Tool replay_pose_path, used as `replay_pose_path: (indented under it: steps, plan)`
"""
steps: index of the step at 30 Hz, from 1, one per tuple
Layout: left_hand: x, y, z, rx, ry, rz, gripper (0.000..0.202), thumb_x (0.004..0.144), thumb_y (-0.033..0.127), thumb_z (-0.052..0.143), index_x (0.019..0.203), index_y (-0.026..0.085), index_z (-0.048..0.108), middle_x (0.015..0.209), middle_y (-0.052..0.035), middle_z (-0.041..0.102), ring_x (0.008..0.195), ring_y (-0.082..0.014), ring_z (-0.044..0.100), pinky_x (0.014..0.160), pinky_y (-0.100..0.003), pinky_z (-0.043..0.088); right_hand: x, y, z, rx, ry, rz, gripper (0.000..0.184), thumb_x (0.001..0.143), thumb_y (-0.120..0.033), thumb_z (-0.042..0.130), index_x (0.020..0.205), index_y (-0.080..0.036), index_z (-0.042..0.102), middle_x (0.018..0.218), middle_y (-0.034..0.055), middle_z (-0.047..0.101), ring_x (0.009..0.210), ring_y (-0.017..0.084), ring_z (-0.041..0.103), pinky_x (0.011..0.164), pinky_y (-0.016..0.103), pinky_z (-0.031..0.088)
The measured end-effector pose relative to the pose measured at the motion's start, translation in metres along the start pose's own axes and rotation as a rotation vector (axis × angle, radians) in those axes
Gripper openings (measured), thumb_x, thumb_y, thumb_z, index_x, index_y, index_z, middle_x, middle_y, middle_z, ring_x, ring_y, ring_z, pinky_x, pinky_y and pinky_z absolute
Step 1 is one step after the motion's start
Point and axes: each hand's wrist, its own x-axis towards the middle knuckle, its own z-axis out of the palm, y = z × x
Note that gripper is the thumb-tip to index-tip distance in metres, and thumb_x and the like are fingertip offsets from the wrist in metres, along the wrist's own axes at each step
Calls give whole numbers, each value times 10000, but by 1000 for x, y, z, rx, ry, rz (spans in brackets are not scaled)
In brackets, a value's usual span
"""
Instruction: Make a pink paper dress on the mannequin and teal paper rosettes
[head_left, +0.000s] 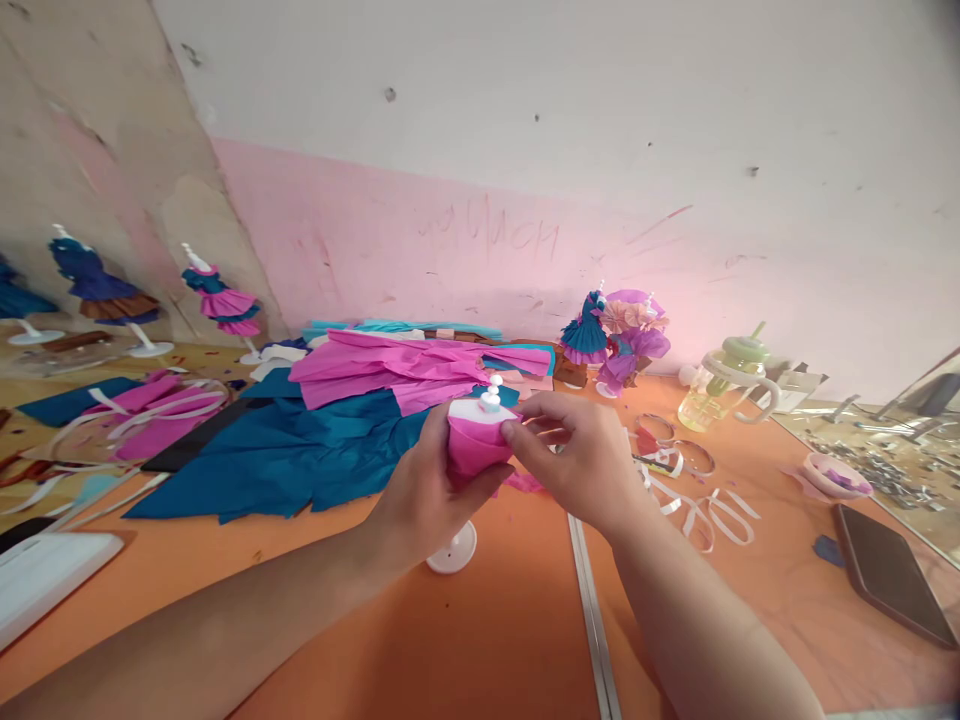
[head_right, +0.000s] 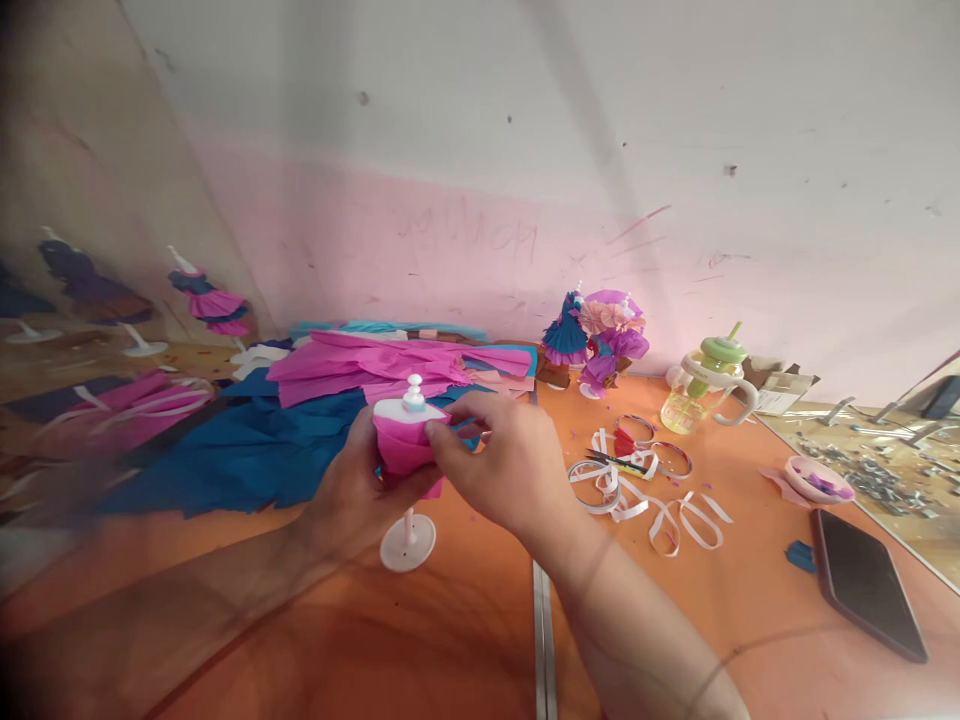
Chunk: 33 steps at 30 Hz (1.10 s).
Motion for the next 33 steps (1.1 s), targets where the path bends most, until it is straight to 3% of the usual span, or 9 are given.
replay_pose_path:
  steps: [4, 7, 10, 16, 21, 24, 27, 30, 33]
  plan:
    - [2, 1, 1, -29, -3, -22, 512, 748, 309, 745, 1193, 269, 495, 981, -20, 657, 812, -207, 658, 650, -282, 523, 8, 7, -1, 100, -75, 12, 212, 844, -375, 628, 748, -192, 676, 749, -10, 690, 676, 122, 623, 610, 229, 480]
    - [5, -1, 1, -78, 20, -80, 492, 753, 311, 730, 1167, 237, 475, 857, 2, 640, 652, -165, 623, 557, -261, 497, 13, 14, 3, 224, -122, -50, 211, 862, -389, 626, 866, -192, 703, 894, 16, 712, 823, 144, 651, 683, 234, 515]
    - [8, -3, -1, -139, 34, -78, 445, 776, 331, 705, 1142, 234, 472, 888, -6, 635, 695, -178, 622, 560, -270, 497, 15, 19, 9, 327, -203, -127, 255, 825, -375, 682, 1011, -203, 695, 1036, 34, 700, 935, 162, 647, 727, 242, 538]
    - [7, -6, -2, -228, -83, -67, 370, 807, 315, 687, 1125, 204, 534, 994, -63, 661, 853, -216, 643, 726, -339, 541, 12, 21, 18, 236, -60, -173, 160, 778, -248, 712, 933, -210, 695, 919, 13, 695, 852, 143, 632, 722, 254, 534]
    - [7, -9, -2, -178, -167, -118, 297, 821, 338, 669, 1056, 203, 549, 869, -61, 656, 888, -259, 651, 765, -386, 544, 13, 20, 17, 275, -57, -143, 163, 741, -279, 758, 880, -221, 696, 904, 5, 700, 850, 149, 637, 703, 257, 533]
    - [8, -13, -2, -277, -162, -104, 518, 774, 312, 738, 1217, 250, 477, 1063, -65, 652, 1009, -266, 643, 784, -357, 553, 16, 25, 18, 300, -40, -91, 199, 730, -314, 770, 885, -215, 695, 910, 14, 698, 835, 150, 643, 685, 254, 532]
    - [10, -22, -2, -513, -178, -49, 750, 761, 275, 767, 1376, 337, 342, 1341, -43, 551, 1223, -257, 557, 891, -322, 532, 21, 33, 21, 339, -26, -45, 235, 727, -348, 774, 890, -203, 686, 898, 15, 694, 801, 143, 642, 665, 245, 527]
    - [13, -35, 1, -612, -227, -43, 643, 800, 292, 741, 1357, 291, 419, 1399, -54, 528, 1291, -268, 500, 989, -342, 485, 25, 42, 21, 384, -50, -32, 258, 734, -365, 764, 902, -189, 678, 871, 13, 692, 795, 146, 648, 653, 241, 517]
    - [13, -45, 6, -560, -306, -138, 511, 821, 347, 722, 1276, 229, 519, 1350, -81, 579, 1250, -298, 528, 987, -389, 488, 28, 49, 18, 437, -106, -33, 281, 767, -366, 730, 961, -172, 665, 901, 28, 694, 835, 154, 655, 710, 262, 526]
